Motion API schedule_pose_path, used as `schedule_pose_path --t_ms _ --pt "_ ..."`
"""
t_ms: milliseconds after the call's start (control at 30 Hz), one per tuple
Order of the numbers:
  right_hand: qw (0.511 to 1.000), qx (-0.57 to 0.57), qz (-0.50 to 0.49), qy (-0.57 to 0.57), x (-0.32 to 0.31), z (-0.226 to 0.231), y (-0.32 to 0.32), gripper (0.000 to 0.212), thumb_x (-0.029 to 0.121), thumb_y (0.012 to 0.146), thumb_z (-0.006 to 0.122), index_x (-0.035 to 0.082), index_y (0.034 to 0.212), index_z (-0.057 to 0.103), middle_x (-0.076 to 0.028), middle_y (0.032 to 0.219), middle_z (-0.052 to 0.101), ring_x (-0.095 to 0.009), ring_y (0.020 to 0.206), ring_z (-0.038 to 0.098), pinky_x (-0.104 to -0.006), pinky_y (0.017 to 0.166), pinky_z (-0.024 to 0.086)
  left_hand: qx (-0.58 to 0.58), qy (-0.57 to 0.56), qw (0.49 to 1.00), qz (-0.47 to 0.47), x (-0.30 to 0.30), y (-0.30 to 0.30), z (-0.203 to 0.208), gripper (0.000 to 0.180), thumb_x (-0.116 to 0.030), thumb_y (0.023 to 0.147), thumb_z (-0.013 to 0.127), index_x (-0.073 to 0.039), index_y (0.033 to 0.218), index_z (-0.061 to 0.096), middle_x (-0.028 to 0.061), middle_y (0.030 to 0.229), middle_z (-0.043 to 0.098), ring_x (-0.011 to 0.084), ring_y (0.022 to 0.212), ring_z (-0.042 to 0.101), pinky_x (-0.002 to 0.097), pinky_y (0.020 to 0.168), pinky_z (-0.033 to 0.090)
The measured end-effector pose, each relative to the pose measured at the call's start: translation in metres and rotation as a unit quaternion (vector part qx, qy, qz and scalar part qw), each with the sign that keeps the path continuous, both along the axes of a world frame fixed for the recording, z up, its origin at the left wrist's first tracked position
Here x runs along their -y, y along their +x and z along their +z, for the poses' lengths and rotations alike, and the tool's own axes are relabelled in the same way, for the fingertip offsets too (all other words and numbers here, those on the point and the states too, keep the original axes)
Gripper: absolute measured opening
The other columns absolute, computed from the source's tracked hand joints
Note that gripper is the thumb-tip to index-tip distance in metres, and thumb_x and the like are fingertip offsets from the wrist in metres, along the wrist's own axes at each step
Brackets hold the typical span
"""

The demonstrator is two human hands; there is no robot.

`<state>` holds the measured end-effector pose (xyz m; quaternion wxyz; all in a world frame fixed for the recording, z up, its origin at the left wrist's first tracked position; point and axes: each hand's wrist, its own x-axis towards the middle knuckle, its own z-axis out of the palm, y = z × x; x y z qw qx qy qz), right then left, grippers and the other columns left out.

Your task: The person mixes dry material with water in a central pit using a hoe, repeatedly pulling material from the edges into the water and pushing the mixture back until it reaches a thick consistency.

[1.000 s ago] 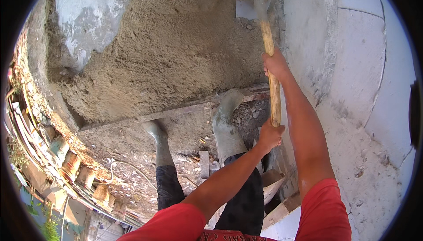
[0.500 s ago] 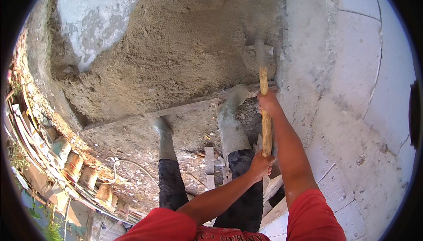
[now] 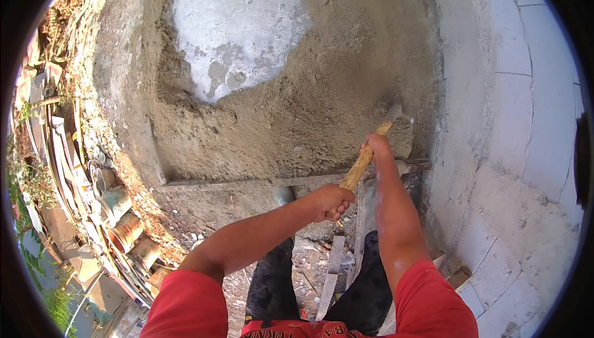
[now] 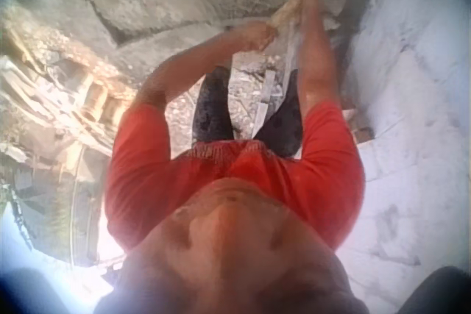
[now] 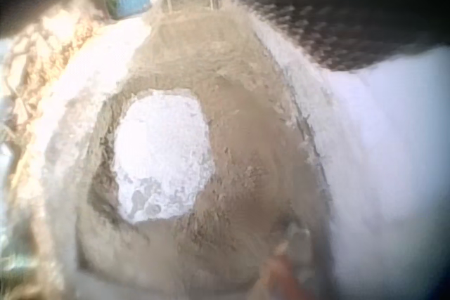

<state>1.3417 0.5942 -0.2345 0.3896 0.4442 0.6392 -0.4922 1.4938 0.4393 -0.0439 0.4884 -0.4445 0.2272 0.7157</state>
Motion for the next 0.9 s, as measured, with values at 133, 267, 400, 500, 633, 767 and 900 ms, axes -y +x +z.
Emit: schedule_pose_path --t_ms 133,267,400,500,633,767,900 --pt "0.983 -0.028 -0.162 -0.082 0.082 0.060 0.016 0.014 0.007 0.092 0.051 -0.004 0.098 0.044 -0.014 0.075 0.052 -0.027 0.058 0.056 -0.0432 0.051 0.052 -0.056 -0.057 0.988 -0.133 0.124 -0.026 0.088 0.023 -0.013 0.088 0.071 0.001 0.103 0.060 -0.0007 0.070 0.055 0.0066 0.051 0.048 0.0227 0.041 0.039" --pt "0.917 -0.002 -0.307 -0.256 0.227 0.198 0.070 0.013 0.008 0.099 0.051 0.000 0.092 0.044 -0.012 0.074 0.053 -0.025 0.063 0.057 -0.0417 0.063 0.056 -0.096 -0.182 0.924 -0.322 0.253 -0.015 0.236 0.024 -0.015 0.082 0.077 -0.002 0.089 0.058 -0.0004 0.061 0.052 0.0087 0.046 0.048 0.0254 0.039 0.038" --pt "0.867 -0.008 -0.360 -0.344 0.280 0.315 0.133 0.014 0.011 0.098 0.057 0.006 0.099 0.044 -0.007 0.080 0.051 -0.022 0.068 0.059 -0.0468 0.067 0.057 -0.124 -0.288 0.805 -0.504 0.310 0.032 0.315 0.048 -0.023 0.072 0.089 0.001 0.107 0.067 0.0073 0.069 0.067 0.0141 0.051 0.061 0.0295 0.051 0.048" --pt "0.869 -0.027 -0.381 -0.314 0.222 0.301 0.150 0.018 0.013 0.096 0.060 0.009 0.101 0.043 -0.006 0.081 0.051 -0.021 0.065 0.058 -0.0461 0.062 0.056 -0.125 -0.307 0.798 -0.503 0.263 0.094 0.270 0.053 -0.027 0.068 0.093 -0.003 0.107 0.066 0.0121 0.077 0.069 0.0218 0.066 0.067 0.0359 0.063 0.050" --pt "0.955 -0.115 -0.248 -0.117 0.075 0.196 0.117 0.021 0.015 0.094 0.062 0.010 0.104 0.045 -0.005 0.079 0.050 -0.017 0.055 0.055 -0.0343 0.045 0.049 -0.210 -0.283 0.824 -0.444 0.076 0.117 0.110 0.042 -0.034 0.084 0.077 -0.003 0.106 0.061 0.0238 0.077 0.067 0.0385 0.074 0.070 0.0475 0.069 0.053" --pt "0.981 -0.181 -0.043 0.048 -0.068 0.073 -0.001 0.027 0.014 0.095 0.059 0.004 0.109 0.039 -0.008 0.080 0.050 -0.016 0.051 0.052 -0.0327 0.042 0.047 -0.328 -0.293 0.868 -0.228 -0.102 0.053 -0.039 0.037 -0.027 0.084 0.068 0.001 0.109 0.061 0.0260 0.088 0.069 0.0431 0.081 0.069 0.0477 0.075 0.054" --pt "0.965 -0.147 0.125 0.179 -0.097 0.012 -0.119 0.019 0.013 0.090 0.063 -0.005 0.091 0.063 -0.016 0.071 0.064 -0.025 0.067 0.069 -0.0351 0.048 0.054 -0.195 -0.058 0.979 -0.032 -0.136 -0.070 -0.083 0.022 -0.019 0.083 0.071 -0.002 0.085 0.057 0.0065 0.066 0.057 0.0178 0.054 0.056 0.0342 0.049 0.047"
